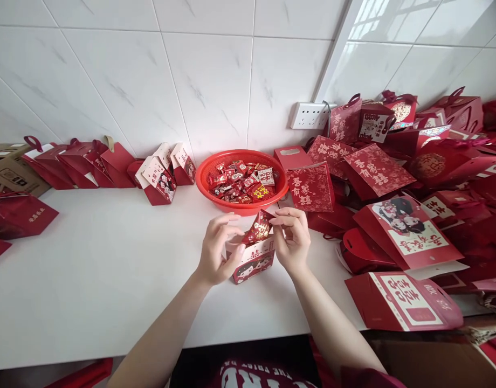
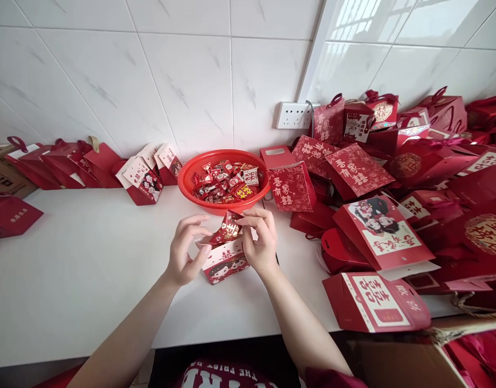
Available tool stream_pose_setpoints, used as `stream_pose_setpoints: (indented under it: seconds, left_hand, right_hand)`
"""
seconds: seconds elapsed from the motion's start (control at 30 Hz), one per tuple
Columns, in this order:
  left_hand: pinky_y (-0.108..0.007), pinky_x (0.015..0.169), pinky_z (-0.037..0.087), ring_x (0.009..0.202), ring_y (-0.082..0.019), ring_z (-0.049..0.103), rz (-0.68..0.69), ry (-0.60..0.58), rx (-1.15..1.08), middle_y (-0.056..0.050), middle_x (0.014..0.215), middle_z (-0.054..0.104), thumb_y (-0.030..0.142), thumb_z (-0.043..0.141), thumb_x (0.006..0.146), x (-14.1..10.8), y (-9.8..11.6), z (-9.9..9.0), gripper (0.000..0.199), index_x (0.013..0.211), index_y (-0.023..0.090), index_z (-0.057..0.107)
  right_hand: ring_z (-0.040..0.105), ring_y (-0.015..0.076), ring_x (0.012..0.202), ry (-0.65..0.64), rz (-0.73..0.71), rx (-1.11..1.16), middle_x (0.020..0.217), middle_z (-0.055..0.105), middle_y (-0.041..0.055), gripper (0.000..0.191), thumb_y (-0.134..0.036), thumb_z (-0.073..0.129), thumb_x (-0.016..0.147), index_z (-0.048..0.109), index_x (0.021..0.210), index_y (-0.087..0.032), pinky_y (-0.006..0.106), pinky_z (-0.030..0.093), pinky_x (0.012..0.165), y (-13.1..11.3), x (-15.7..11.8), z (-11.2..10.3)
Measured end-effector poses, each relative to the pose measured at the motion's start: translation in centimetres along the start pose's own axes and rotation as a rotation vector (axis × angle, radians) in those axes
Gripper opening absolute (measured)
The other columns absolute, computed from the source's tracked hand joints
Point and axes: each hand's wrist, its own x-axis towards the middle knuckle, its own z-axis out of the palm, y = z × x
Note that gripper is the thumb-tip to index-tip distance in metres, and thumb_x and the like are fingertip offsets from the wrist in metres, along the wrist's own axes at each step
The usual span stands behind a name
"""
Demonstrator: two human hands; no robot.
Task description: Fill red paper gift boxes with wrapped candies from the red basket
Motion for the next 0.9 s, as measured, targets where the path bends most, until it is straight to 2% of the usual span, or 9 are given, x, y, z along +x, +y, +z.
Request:
stream_pose_setpoints:
  seconds: [0.17, 0.23, 0.4, 0.5, 0.6, 0.63, 0.7, 0.77, 0.9]
  left_hand:
    - [-0.042, 0.099, 0.049, 0.121, -0.027, 0.055, -0.055, -0.118, -0.003, -0.013, 0.125, 0.055, 0.026, 0.056, 0.087, -0.4, -0.1, 0.6, 0.008, 0.088, 0.019, 0.060]
    - [-0.042, 0.098, 0.051, 0.121, -0.028, 0.057, -0.029, -0.119, -0.019, -0.014, 0.124, 0.056, 0.028, 0.057, 0.087, -0.6, -0.6, 0.7, 0.010, 0.086, 0.018, 0.061]
    - [-0.044, 0.089, 0.058, 0.112, -0.031, 0.064, 0.212, 0.088, 0.014, -0.016, 0.126, 0.059, 0.040, 0.054, 0.085, -2.0, -1.7, 1.1, 0.027, 0.068, 0.019, 0.053]
    - [-0.048, 0.088, 0.059, 0.109, -0.031, 0.066, 0.329, 0.106, 0.004, -0.013, 0.116, 0.064, 0.051, 0.055, 0.086, -2.6, -1.5, 1.3, 0.038, 0.065, 0.020, 0.053]
    - [-0.043, 0.079, 0.062, 0.105, -0.029, 0.067, 0.445, 0.158, 0.010, -0.013, 0.107, 0.065, 0.062, 0.044, 0.091, -2.6, -0.8, 1.6, 0.052, 0.061, 0.020, 0.049]
    - [-0.041, 0.076, 0.063, 0.105, -0.029, 0.068, 0.470, 0.186, 0.018, -0.013, 0.108, 0.066, 0.059, 0.039, 0.094, -2.6, -0.6, 1.7, 0.053, 0.060, 0.019, 0.047]
    - [-0.037, 0.075, 0.062, 0.106, -0.027, 0.068, 0.468, 0.222, 0.038, -0.012, 0.111, 0.066, 0.044, 0.031, 0.100, -2.4, -0.4, 1.6, 0.051, 0.058, 0.018, 0.044]
    - [-0.035, 0.078, 0.061, 0.108, -0.025, 0.067, 0.426, 0.234, 0.075, -0.011, 0.112, 0.068, 0.027, 0.030, 0.099, -2.3, -0.3, 1.4, 0.045, 0.057, 0.017, 0.045]
    - [-0.034, 0.074, 0.060, 0.104, -0.024, 0.068, 0.444, 0.259, 0.145, -0.010, 0.103, 0.070, 0.023, 0.035, 0.095, -2.2, -0.5, 0.7, 0.042, 0.055, 0.018, 0.046]
  right_hand:
    - [0.062, 0.0222, 0.099, -0.045, -0.012, 0.019, 0.105, 0.058, 0.0065, 0.024, -0.006, 0.055, 0.089, 0.065, 0.096, -0.027, 0.043, 0.056, 0.083, -0.3, -0.4, -0.2]
    - [0.062, 0.0223, 0.099, -0.060, -0.021, 0.001, 0.105, 0.058, 0.0065, 0.025, -0.006, 0.055, 0.088, 0.065, 0.097, -0.027, 0.044, 0.056, 0.083, -0.5, -0.5, -0.2]
    - [0.062, 0.0212, 0.093, -0.077, -0.035, 0.021, 0.101, 0.058, 0.0056, 0.028, -0.003, 0.054, 0.085, 0.065, 0.095, -0.027, 0.042, 0.055, 0.079, -0.7, -0.7, -0.2]
    - [0.061, 0.0212, 0.092, -0.075, -0.026, 0.021, 0.098, 0.058, 0.0054, 0.027, -0.003, 0.054, 0.084, 0.065, 0.092, -0.027, 0.041, 0.055, 0.077, -0.7, -0.7, -0.3]
    - [0.061, 0.0213, 0.091, -0.078, -0.012, 0.031, 0.097, 0.058, 0.0052, 0.023, -0.004, 0.055, 0.083, 0.064, 0.087, -0.025, 0.040, 0.055, 0.075, -0.5, -0.5, -0.5]
    - [0.061, 0.0212, 0.091, -0.079, -0.015, 0.045, 0.096, 0.058, 0.0050, 0.022, -0.004, 0.055, 0.083, 0.063, 0.086, -0.025, 0.040, 0.055, 0.075, -0.5, -0.4, -0.6]
    - [0.061, 0.0208, 0.090, -0.085, -0.033, 0.069, 0.096, 0.058, 0.0046, 0.022, -0.003, 0.056, 0.081, 0.063, 0.084, -0.024, 0.039, 0.054, 0.074, -0.4, -0.3, -0.7]
    - [0.060, 0.0201, 0.088, -0.101, -0.043, 0.081, 0.095, 0.057, 0.0043, 0.023, -0.002, 0.057, 0.080, 0.063, 0.081, -0.024, 0.038, 0.053, 0.072, -0.4, -0.3, -0.8]
    - [0.058, 0.0188, 0.085, -0.129, -0.023, 0.107, 0.092, 0.056, 0.0035, 0.023, -0.001, 0.057, 0.079, 0.060, 0.076, -0.023, 0.036, 0.051, 0.070, -0.5, -0.3, -0.8]
